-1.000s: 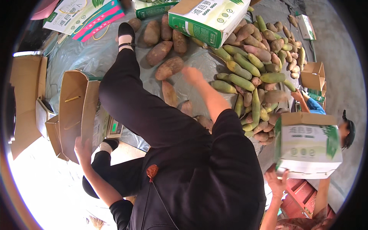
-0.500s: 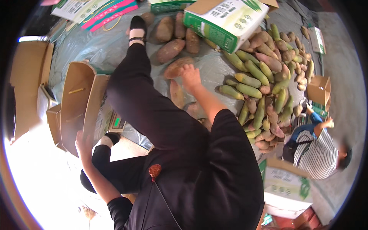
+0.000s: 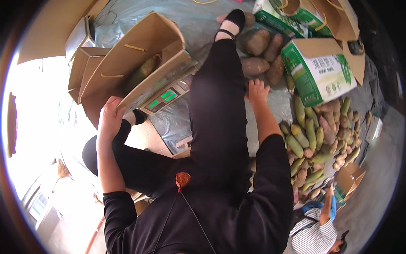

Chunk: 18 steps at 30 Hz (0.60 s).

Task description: Sort and weigh vegetables, placing them into cardboard boxes and paper bags.

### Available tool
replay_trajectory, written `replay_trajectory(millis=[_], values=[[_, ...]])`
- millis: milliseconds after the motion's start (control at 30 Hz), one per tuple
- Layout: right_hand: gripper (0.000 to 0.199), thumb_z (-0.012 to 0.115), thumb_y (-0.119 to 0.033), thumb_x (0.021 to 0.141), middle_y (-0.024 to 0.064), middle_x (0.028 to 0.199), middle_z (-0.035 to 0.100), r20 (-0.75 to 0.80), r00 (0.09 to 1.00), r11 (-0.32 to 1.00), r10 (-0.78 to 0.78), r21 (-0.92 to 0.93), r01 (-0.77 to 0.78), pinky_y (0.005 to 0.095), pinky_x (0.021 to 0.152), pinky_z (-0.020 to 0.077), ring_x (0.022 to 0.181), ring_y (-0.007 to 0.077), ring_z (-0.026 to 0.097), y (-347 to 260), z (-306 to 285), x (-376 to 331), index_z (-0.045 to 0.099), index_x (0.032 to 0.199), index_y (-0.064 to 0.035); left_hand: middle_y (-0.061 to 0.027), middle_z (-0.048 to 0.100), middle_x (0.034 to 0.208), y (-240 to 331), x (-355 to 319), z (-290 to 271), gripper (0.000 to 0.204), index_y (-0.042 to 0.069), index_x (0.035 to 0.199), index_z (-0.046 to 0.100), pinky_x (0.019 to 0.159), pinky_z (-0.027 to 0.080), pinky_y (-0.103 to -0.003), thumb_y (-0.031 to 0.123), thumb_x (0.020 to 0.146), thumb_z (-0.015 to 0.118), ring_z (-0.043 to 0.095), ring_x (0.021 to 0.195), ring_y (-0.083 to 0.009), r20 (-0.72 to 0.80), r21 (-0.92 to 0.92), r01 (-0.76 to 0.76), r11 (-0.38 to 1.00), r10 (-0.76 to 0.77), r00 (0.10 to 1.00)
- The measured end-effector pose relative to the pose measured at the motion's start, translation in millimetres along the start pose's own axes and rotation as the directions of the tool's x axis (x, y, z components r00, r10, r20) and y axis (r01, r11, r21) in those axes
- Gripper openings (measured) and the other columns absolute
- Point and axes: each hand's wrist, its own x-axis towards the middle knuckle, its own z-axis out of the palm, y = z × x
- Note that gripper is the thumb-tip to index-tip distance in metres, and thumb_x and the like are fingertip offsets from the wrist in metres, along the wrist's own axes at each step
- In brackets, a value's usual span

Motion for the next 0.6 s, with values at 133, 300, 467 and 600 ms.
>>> replay_trajectory(millis=[133,300,467,600], values=[[0.047,0.062,-0.019,0.083,-0.001,0.116,0.05,-0.346,0.935,0.883,0.07,0.457,0.104,0.0512,0.09,0.0396,0.112,0.0197,0.049,59,102,3,0.049,0.128,-0.0251,-0.015,0.059,0.092,11,19,17,0.016,-0.001,0.095,0.065,0.076,0.048,-0.039,0.004,0.081,0.059,0.06,0.086,-0.0348,0.025,-0.093,-0.042,0.995,0.044,0.999],[0.044,0.055,-0.011,0.086,-0.0004,0.125,0.05,-0.176,0.984,0.986,-0.03,-0.167,0.0,0.0516,0.088,0.0427,0.115,0.0235,0.049,31,80,2,0.047,0.128,-0.0235,-0.0159,0.06,0.094,2,2,7,0.017,-0.001,0.096,0.065,0.079,0.048,-0.039,0.001,0.081,0.058,0.06,0.089,-0.0352,0.031,-0.037,0.038,0.999,-0.037,0.999],[0.044,0.056,-0.012,0.085,0.0016,0.124,0.051,-0.217,0.973,0.996,0.082,-0.026,-0.09,0.0515,0.088,0.043,0.115,0.0258,0.05,56,47,12,0.048,0.127,-0.0218,-0.0158,0.059,0.095,3,9,12,0.015,0.0,0.096,0.065,0.08,0.048,-0.041,0.006,0.084,0.058,0.06,0.09,-0.0355,0.015,-0.051,0.032,0.998,-0.031,0.999],[0.045,0.058,-0.012,0.084,0.0035,0.123,0.053,-0.202,0.961,0.975,0.188,0.158,-0.157,0.0514,0.088,0.0433,0.114,0.028,0.05,58,24,-2,0.048,0.127,-0.02,-0.0149,0.06,0.097,-1,9,12,0.015,0.0,0.096,0.066,0.081,0.049,-0.041,0.006,0.085,0.058,0.059,0.09,-0.0356,0.035,-0.048,0.022,0.999,-0.021,0.999]])
